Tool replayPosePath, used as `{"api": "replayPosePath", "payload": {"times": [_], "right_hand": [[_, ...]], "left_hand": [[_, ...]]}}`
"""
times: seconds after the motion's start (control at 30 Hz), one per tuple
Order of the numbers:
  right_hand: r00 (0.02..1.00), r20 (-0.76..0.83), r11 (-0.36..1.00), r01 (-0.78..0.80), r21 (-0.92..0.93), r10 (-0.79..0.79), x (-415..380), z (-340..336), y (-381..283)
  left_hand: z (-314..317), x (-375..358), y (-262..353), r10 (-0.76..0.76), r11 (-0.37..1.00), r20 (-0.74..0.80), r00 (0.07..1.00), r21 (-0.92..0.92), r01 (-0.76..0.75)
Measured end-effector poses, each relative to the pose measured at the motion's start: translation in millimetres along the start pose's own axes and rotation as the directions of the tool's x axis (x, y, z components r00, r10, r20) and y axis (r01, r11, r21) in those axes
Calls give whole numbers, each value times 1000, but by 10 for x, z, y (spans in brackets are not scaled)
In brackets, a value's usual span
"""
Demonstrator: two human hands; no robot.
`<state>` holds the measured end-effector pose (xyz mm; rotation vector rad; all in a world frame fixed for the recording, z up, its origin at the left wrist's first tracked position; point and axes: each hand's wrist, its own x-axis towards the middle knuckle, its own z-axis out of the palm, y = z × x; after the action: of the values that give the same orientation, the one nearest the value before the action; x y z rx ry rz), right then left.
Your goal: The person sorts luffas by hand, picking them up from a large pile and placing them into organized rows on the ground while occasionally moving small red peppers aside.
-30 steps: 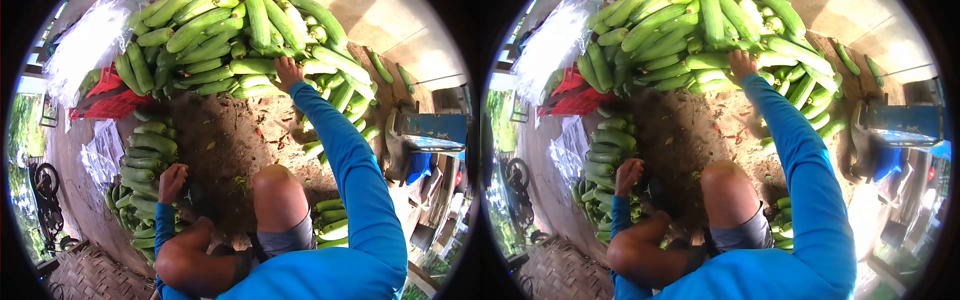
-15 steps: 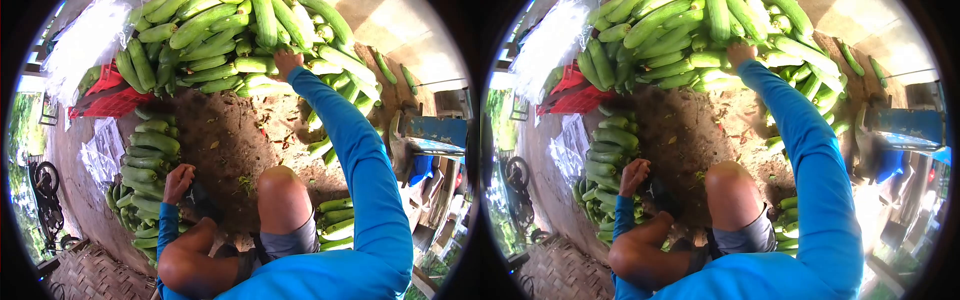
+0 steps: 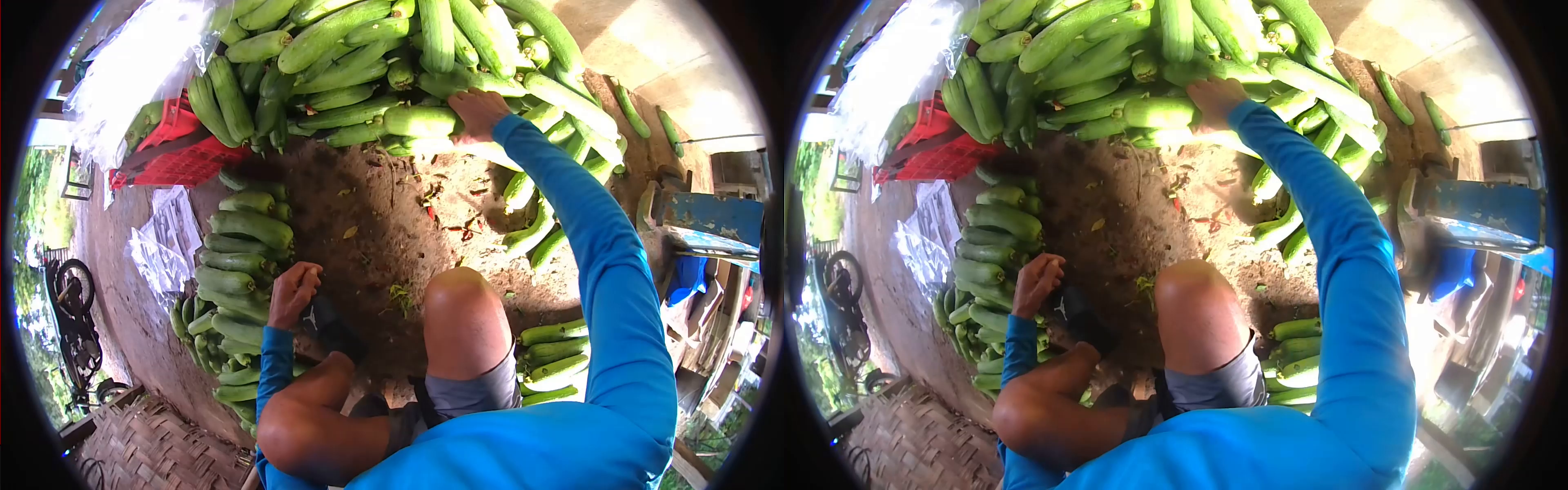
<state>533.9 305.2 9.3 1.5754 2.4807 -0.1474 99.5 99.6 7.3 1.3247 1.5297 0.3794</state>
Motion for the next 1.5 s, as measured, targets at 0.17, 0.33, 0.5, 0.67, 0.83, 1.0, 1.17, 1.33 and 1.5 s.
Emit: {"api": "replayPosePath", "payload": {"times": [0.17, 0.33, 0.5, 0.67, 0.83, 1.0, 1.17, 1.33, 1.5], "right_hand": [[966, 208, 982, 170, -76, -152, -307, 180, -340], [914, 331, 966, 258, -24, -236, -520, 738, -716], [934, 250, 967, 248, 62, -256, -621, 1108, -774], [998, 41, 942, 31, 335, -47, -647, 1189, -535], [933, 259, 798, -351, 491, 251, -665, 818, -667], [891, 4, 787, -402, 469, 453, -652, 1208, -915], [922, 278, 655, -387, 649, 269, -852, 1009, -685], [854, 221, 272, -379, 885, 471, -1885, 912, -764], [747, 184, -69, -182, 981, 639, -3802, 953, -777]], "left_hand": [[-17, -3, -19, -6, 1000, -4, 1000, 18, 6], [45, 47, 3, -22, 999, 30, 999, 26, 22], [62, 30, 39, -48, 999, 45, 998, 25, 47], [61, 28, -15, -72, 997, 42, 997, -28, 73], [123, 57, 81, -108, 994, 89, 990, -6, 109], [207, 125, 216, -116, 993, 188, 975, 27, 113], [49, 308, 463, -20, 998, 275, 961, 68, 1], [-320, 775, 600, -23, 984, 403, 915, 171, -51], [-27, 1038, 1052, 18, 797, 543, 840, 499, -340]]}}
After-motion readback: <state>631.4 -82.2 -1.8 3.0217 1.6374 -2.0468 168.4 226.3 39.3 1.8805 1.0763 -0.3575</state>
